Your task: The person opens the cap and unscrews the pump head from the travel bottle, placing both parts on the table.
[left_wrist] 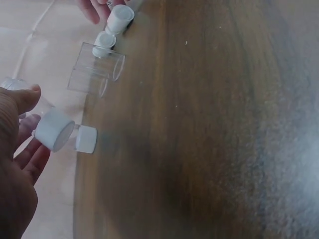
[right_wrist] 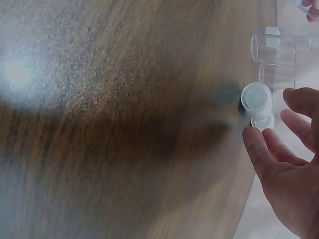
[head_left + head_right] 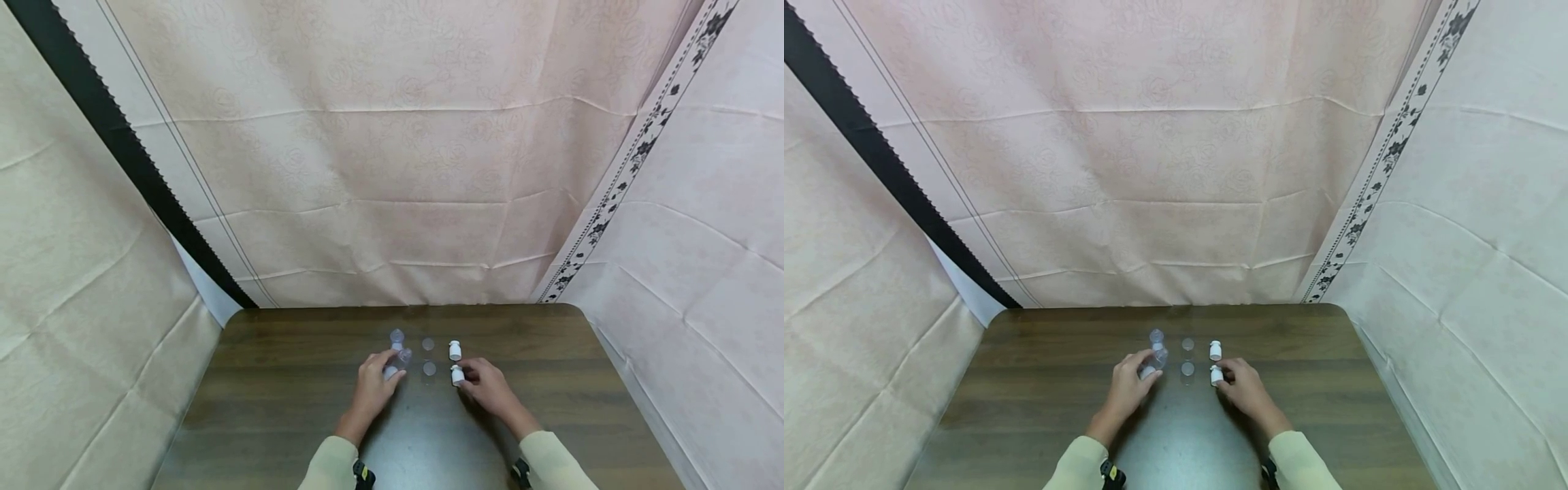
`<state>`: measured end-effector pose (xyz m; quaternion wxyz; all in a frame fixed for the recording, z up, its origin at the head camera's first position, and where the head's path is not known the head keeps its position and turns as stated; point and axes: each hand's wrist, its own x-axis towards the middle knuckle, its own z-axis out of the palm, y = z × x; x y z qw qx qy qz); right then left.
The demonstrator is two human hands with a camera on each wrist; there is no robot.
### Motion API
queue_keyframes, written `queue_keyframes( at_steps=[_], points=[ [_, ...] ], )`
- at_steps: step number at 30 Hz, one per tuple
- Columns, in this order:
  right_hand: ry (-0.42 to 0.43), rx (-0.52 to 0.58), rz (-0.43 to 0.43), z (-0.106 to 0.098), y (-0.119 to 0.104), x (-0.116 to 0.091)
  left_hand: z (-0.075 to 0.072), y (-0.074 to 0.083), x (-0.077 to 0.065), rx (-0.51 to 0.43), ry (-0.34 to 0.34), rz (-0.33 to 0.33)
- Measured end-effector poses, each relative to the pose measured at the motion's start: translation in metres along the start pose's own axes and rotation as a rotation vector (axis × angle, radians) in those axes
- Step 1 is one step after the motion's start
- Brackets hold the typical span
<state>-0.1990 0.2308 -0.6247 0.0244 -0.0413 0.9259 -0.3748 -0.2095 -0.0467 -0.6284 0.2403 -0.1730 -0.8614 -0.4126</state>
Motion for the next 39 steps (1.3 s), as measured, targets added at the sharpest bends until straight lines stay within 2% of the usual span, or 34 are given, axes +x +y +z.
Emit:
queue_keyframes(
  at_steps=[8,12,16,24,31,39],
  points=[
    [0.061,0.029,-0.024,-0.005,-0.002,-0.009,0.011,-0.008,-0.001,-0.09,-0.028,-0.082],
    [0.072,0.039,-0.02,-0.006,-0.001,-0.01,0.014,-0.009,-0.002,-0.113,-0.073,-0.153],
    [0.082,0.034,-0.021,-0.006,0.0,-0.011,0.016,-0.01,-0.004,-0.136,-0.107,-0.19],
    [0.122,0.001,-0.077,-0.004,-0.004,-0.015,0.018,-0.014,-0.006,-0.152,-0.128,-0.189],
    [0.123,0.013,-0.067,0.0,-0.006,-0.019,0.017,-0.014,-0.009,-0.165,-0.146,-0.224],
    [0.142,0.016,-0.081,0.001,-0.008,-0.02,0.008,-0.015,-0.013,-0.1,-0.18,-0.225]
  ],
)
